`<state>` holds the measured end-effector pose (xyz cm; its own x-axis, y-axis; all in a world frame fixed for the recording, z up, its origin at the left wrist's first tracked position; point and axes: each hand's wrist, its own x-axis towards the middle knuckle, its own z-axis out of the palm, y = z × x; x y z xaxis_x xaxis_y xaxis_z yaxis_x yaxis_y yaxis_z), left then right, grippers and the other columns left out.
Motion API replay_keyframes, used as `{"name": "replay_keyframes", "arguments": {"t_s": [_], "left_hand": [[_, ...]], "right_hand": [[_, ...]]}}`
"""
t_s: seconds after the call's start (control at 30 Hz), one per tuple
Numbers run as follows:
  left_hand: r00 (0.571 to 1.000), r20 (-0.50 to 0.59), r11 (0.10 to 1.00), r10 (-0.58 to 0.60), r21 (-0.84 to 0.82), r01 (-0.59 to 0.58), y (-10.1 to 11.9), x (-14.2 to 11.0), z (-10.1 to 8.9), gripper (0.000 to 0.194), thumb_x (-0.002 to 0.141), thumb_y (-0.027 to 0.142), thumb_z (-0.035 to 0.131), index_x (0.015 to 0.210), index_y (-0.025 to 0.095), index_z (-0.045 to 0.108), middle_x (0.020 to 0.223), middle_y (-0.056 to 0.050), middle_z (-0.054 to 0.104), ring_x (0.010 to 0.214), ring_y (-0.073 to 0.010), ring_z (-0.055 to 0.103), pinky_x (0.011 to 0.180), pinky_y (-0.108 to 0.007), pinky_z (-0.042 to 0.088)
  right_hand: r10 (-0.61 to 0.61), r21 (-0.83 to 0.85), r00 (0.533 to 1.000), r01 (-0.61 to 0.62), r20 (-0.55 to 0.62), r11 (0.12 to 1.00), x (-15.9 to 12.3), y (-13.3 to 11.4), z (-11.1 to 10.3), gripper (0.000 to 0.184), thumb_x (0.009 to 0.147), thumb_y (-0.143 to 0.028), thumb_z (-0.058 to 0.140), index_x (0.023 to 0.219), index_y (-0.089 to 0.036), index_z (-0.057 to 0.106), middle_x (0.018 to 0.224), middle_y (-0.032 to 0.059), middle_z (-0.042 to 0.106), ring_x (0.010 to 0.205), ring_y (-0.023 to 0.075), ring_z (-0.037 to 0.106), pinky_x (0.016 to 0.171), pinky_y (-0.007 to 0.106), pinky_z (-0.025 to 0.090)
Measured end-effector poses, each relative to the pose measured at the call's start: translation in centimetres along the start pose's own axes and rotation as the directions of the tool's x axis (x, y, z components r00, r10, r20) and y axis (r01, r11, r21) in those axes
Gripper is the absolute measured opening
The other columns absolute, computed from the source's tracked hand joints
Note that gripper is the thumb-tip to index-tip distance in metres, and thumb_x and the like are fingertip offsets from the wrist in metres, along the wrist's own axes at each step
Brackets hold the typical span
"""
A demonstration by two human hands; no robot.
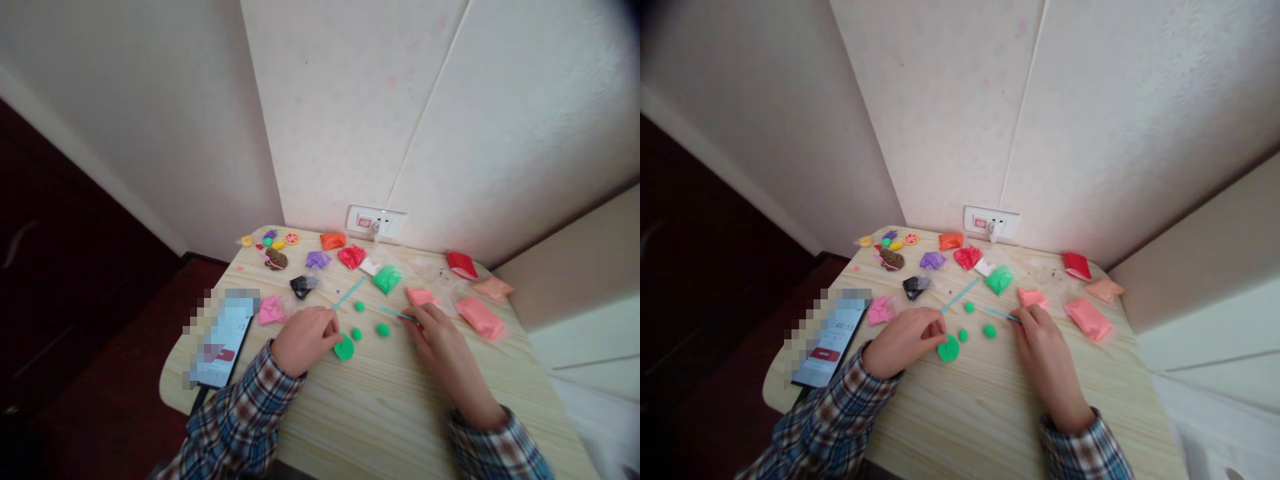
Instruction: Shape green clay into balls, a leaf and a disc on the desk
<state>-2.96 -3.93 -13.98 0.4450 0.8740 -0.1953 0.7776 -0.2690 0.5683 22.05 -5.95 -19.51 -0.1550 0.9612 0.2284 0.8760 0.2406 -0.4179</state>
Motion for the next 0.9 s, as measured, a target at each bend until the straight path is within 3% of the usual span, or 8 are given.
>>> {"name": "replay_keyframes", "arguments": {"t_s": [0.17,0.27,0.33,0.4,0.5,0.6,0.77,0.9], "left_hand": [[0.956,-0.277,0.995,-0.096,-0.007,0.098,-2.1,-0.7,-3.2,0.012,0.081,0.025,0.059,0.091,0.018,0.06,0.089,-0.003,0.064,0.067,-0.0151,0.058,0.071,-0.031,0.046],[0.791,-0.579,0.98,-0.198,-0.088,0.181,-4.0,0.0,-5.3,0.022,0.081,0.021,0.059,0.102,0.017,0.056,0.101,-0.006,0.061,0.07,-0.0143,0.058,0.075,-0.032,0.048],[0.686,-0.691,0.971,-0.227,-0.106,0.214,-4.9,0.7,-6.0,0.027,0.08,0.019,0.06,0.106,0.016,0.054,0.106,-0.008,0.058,0.074,-0.015,0.059,0.078,-0.034,0.049],[0.639,-0.732,0.966,-0.236,-0.106,0.235,-5.4,1.3,-6.3,0.03,0.079,0.019,0.061,0.108,0.015,0.054,0.108,-0.009,0.057,0.078,-0.0167,0.059,0.077,-0.034,0.05],[0.615,-0.754,0.966,-0.228,-0.096,0.24,-5.6,1.9,-6.0,0.029,0.079,0.017,0.061,0.107,0.015,0.055,0.106,-0.009,0.057,0.083,-0.0184,0.058,0.075,-0.034,0.05],[0.637,-0.747,0.981,-0.19,-0.113,0.16,-5.2,2.2,-5.5,0.022,0.08,0.015,0.059,0.102,0.016,0.058,0.1,-0.007,0.059,0.076,-0.0154,0.057,0.073,-0.031,0.05],[0.828,-0.552,0.992,-0.097,-0.124,0.033,-4.5,2.6,-4.2,0.014,0.081,0.017,0.059,0.095,0.017,0.061,0.094,-0.003,0.065,0.078,-0.0154,0.059,0.078,-0.031,0.049],[0.895,-0.447,0.994,-0.003,0.094,0.05,-4.3,2.9,-3.0,0.033,0.075,0.023,0.068,0.107,0.015,0.059,0.107,-0.009,0.063,0.103,-0.0248,0.054,0.093,-0.04,0.043]], "right_hand": [[0.006,0.031,0.999,-0.005,-0.038,1.0,-0.4,0.8,0.9,0.019,0.09,-0.028,0.041,0.098,-0.019,0.056,0.097,0.0109,0.061,0.09,0.0248,0.058,0.08,0.041,0.047],[-0.007,0.034,0.997,0.01,-0.075,0.999,-0.5,1.0,1.0,0.02,0.089,-0.031,0.042,0.099,-0.02,0.056,0.098,0.0113,0.061,0.091,0.0262,0.058,0.082,0.043,0.048],[-0.013,0.034,0.996,0.016,-0.093,0.999,-0.5,1.1,1.1,0.021,0.089,-0.032,0.042,0.099,-0.02,0.056,0.099,0.0116,0.06,0.092,0.0268,0.058,0.083,0.045,0.047],[-0.012,0.036,0.995,0.016,-0.1,0.999,-0.5,1.1,1.2,0.022,0.088,-0.034,0.042,0.099,-0.02,0.057,0.099,0.0116,0.06,0.093,0.0272,0.058,0.084,0.045,0.047],[-0.003,0.039,0.995,0.007,-0.104,0.999,-0.5,1.1,1.3,0.024,0.088,-0.036,0.042,0.098,-0.021,0.057,0.099,0.0113,0.06,0.093,0.0272,0.059,0.083,0.044,0.047],[0.001,0.044,0.995,0.003,-0.1,0.999,-0.5,1.0,1.2,0.023,0.089,-0.036,0.043,0.097,-0.021,0.058,0.098,0.0108,0.061,0.092,0.0269,0.059,0.083,0.044,0.047],[0.031,0.075,0.994,-0.024,-0.102,0.997,-0.6,0.6,0.8,0.021,0.089,-0.033,0.043,0.097,-0.02,0.058,0.1,0.0102,0.06,0.094,0.0258,0.058,0.085,0.043,0.046],[0.074,0.106,0.991,-0.062,-0.115,0.992,-0.5,-0.2,0.3,0.02,0.09,-0.031,0.042,0.096,-0.02,0.058,0.099,0.0094,0.059,0.093,0.0246,0.056,0.083,0.042,0.046]]}}
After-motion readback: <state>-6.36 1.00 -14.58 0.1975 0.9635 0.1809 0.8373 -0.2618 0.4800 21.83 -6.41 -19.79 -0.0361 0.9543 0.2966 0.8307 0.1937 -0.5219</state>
